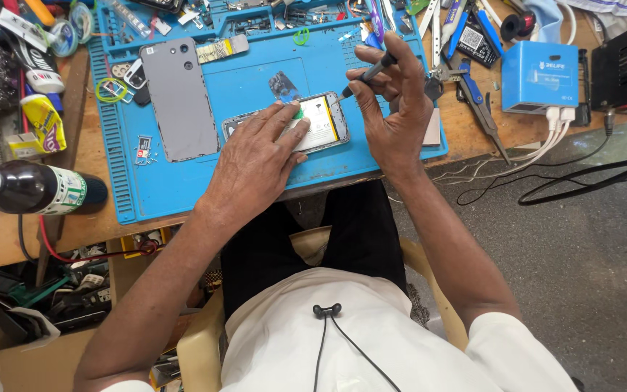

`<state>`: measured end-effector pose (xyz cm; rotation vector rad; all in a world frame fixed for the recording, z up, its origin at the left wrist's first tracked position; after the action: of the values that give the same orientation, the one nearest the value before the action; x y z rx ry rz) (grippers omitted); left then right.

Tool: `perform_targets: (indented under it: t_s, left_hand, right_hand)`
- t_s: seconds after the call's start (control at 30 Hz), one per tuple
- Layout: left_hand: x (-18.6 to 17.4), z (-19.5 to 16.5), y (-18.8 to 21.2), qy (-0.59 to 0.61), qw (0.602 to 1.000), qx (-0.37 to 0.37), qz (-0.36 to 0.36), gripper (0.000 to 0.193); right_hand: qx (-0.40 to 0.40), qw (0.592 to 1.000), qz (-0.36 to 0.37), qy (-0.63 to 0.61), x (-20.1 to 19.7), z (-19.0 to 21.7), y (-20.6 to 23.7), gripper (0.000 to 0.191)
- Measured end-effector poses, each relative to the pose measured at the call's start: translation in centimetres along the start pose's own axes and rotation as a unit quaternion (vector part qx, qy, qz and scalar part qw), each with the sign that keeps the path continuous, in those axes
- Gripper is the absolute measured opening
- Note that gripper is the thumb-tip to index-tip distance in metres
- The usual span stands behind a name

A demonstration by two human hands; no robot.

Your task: The person pries open the back of a smartphone on a blue repair mat, removes the back cover, and works the battery out of the phone body by hand. They then handle the exposed internal components and peel a protective layer from a replacement part.

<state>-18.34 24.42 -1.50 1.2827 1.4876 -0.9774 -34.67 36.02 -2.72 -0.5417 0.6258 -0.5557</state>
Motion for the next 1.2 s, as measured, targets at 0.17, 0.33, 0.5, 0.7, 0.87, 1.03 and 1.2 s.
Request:
perform_targets:
  t_s: [0.17, 0.33, 0.5, 0.7, 0.87, 1.03, 1.2]
  left_hand:
    - [0.6, 0.2, 0.0, -0.008, 1.000, -0.006, -0.007, 0.046]
    - [0.7, 0.2, 0.0, -0.005, 1.000, -0.008, -0.010, 0.046]
    - [0.1, 0.0, 0.1, -0.008, 1.000, -0.001, -0.014, 0.045]
    - [-0.6, 1.1, -1.0, 0.094, 0.996, 0.010, -0.001, 0.044]
    - [-1.6, 2.5, -6.6, 0.364, 0.910, 0.181, -0.076, 0.067]
    - [-0.4, 3.6, -10.8, 0.486, 0.857, 0.170, 0.012, 0.065]
    - [-0.5, 3.0, -10.9, 0.467, 0.864, 0.189, -0.028, 0.071]
  right_hand:
    - [-0.008, 1.000, 0.004, -0.001, 0.0, -0.2, 0.0, 0.067]
    - [0.000, 0.993, 0.014, 0.119, 0.3, 0.9, -0.6, 0.067]
    - [-0.037, 0.988, 0.110, 0.103, 0.5, 2.3, -3.2, 0.061]
    - [-0.089, 0.970, 0.154, 0.163, -0.4, 4.0, -5.1, 0.070]
    - [-0.053, 0.980, 0.168, 0.089, -1.1, 4.5, -5.8, 0.065]
    - [-0.071, 0.965, 0.114, 0.227, -1.4, 5.0, -5.7, 0.061]
    - [-0.044, 0.982, 0.130, 0.133, -1.1, 4.3, -5.1, 0.060]
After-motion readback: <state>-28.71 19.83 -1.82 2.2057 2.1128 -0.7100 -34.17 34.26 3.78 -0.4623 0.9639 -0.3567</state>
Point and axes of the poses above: each hand's wrist, its own y-axis away from the middle knuckle, its own x-axis out of the palm, z = x × y, the point moved 6 cm from there along -y, towards the middle knuckle, and after that the axes turned 14 degrees about z, right-handed, at the moved point
